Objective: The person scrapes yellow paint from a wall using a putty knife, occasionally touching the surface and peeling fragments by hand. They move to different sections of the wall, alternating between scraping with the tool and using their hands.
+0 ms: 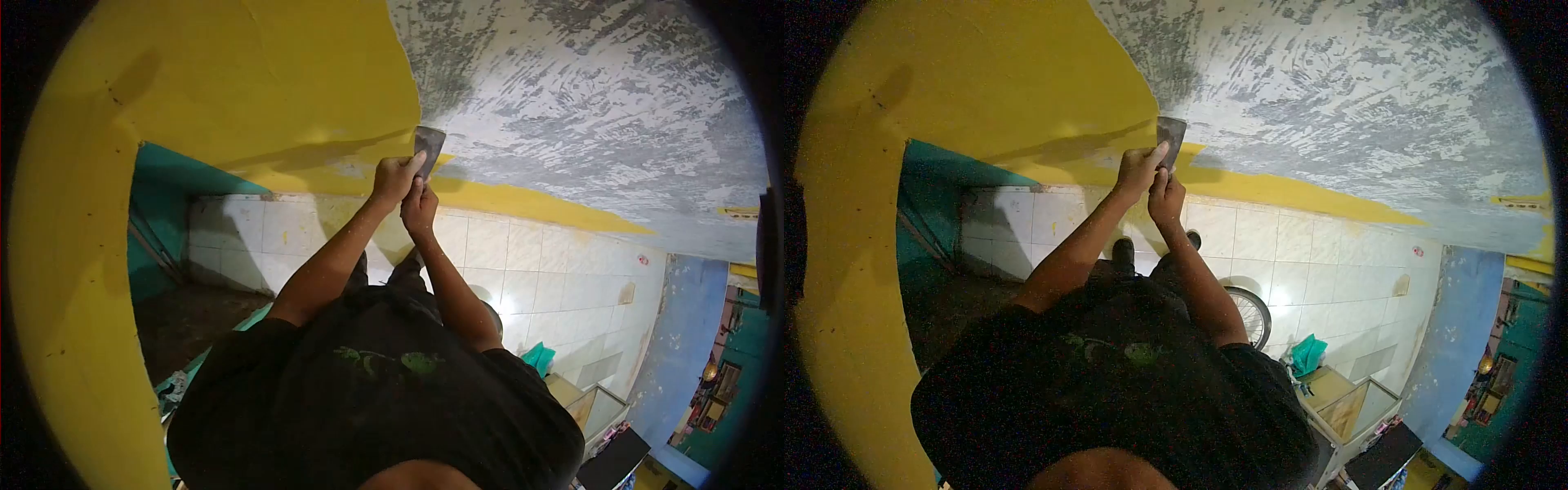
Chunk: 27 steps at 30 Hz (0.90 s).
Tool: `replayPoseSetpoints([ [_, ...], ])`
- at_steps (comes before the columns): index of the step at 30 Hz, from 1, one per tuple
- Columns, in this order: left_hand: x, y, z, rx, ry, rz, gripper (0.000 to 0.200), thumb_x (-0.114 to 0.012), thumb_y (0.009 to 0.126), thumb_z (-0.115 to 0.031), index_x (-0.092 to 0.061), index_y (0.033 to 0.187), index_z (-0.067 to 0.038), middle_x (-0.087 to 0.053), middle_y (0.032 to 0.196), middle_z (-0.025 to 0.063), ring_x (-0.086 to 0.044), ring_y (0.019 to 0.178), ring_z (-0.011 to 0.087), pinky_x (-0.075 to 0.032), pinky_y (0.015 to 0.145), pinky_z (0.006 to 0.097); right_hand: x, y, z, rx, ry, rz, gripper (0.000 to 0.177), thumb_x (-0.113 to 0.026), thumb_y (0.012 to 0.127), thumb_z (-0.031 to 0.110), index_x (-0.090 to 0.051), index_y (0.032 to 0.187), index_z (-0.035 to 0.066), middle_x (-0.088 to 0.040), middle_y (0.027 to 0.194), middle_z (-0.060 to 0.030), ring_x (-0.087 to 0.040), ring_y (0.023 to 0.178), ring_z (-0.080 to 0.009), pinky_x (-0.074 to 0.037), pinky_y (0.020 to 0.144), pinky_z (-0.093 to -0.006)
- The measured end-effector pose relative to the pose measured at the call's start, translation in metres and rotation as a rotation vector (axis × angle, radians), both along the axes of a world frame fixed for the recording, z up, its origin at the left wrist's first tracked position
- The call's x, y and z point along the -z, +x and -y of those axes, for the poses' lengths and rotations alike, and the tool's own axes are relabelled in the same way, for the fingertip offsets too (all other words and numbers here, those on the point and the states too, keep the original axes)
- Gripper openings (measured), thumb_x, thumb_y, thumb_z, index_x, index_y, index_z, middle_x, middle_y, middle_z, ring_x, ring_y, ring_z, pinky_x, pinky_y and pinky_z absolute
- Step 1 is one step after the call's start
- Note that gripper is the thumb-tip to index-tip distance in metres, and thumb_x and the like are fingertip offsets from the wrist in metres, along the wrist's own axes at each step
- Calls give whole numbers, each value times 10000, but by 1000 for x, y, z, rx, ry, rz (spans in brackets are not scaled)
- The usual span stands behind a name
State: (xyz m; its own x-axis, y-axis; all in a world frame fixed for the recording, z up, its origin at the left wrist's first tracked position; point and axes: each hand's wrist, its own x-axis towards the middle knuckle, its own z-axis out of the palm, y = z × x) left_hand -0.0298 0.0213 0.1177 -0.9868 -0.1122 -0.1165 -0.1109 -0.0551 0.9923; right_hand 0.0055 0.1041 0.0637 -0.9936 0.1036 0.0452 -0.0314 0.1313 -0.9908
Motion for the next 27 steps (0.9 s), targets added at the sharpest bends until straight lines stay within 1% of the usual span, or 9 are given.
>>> replayPoseSetpoints([
  [3,2,-3,-2,-2,-41,36,399,-546,792,-355,-594,603,-6,-571,515,68,-563,494,162,-426,494,317,-6,0,1,21,16,1,364,-366,924,235,-486,684,-11,-464,499,-65,-433,450,-144,-349,445,-304],
  [5,-4,-9,-4,-44,-19,-36,409,-550,785,-366,-581,611,3,-569,521,92,-558,491,185,-421,498,325,-15,-11,1,20,18,-150,359,-365,924,234,-491,690,-8,-456,497,-59,-423,445,-137,-346,440,-299],
  [8,-22,-19,3,19,-140,-120,430,-546,784,-377,-554,600,11,-554,528,126,-540,479,222,-409,497,341,-35,-19,2,2,-28,-97,350,-369,923,238,-494,706,-7,-454,497,-58,-431,449,-136,-347,441,-299],
  [12,-12,-9,1,-13,-146,-187,448,-540,784,-389,-540,584,12,-528,514,145,-516,458,245,-395,486,354,-21,-5,3,18,-37,-114,357,-374,920,252,-489,700,-6,-464,499,-56,-443,452,-136,-349,442,-301],
  [14,-3,-3,2,-29,-201,-99,453,-540,785,-385,-528,572,15,-518,502,141,-512,460,252,-386,481,363,-18,2,3,51,76,-31,367,-378,920,268,-504,713,-7,-473,500,-61,-449,448,-140,-348,445,-299],
  [17,-6,-9,8,5,-288,-164,448,-534,789,-383,-534,583,14,-522,512,141,-523,482,245,-388,489,361,-23,-2,2,15,88,-36,367,-377,920,271,-531,755,-19,-479,506,-77,-462,457,-149,-356,454,-299],
  [21,-12,-9,11,57,-217,-90,444,-537,788,-382,-540,583,12,-524,514,143,-523,481,239,-387,488,361,-20,-1,5,22,48,34,374,-368,921,274,-536,771,-24,-476,510,-90,-466,462,-160,-359,459,-303],
  [24,-6,-4,2,-9,-193,-117,439,-544,785,-374,-543,577,12,-517,496,139,-515,459,232,-384,478,358,-12,1,3,48,86,-19,374,-363,922,269,-521,747,-21,-478,513,-80,-457,464,-155,-353,456,-302],
  [27,-24,-14,5,-69,-167,-172,432,-552,780,-367,-542,573,11,-512,488,139,-506,447,226,-385,475,350,-21,-15,4,6,56,-71,370,-366,921,267,-506,730,-17,-473,513,-65,-442,466,-145,-348,453,-300],
])
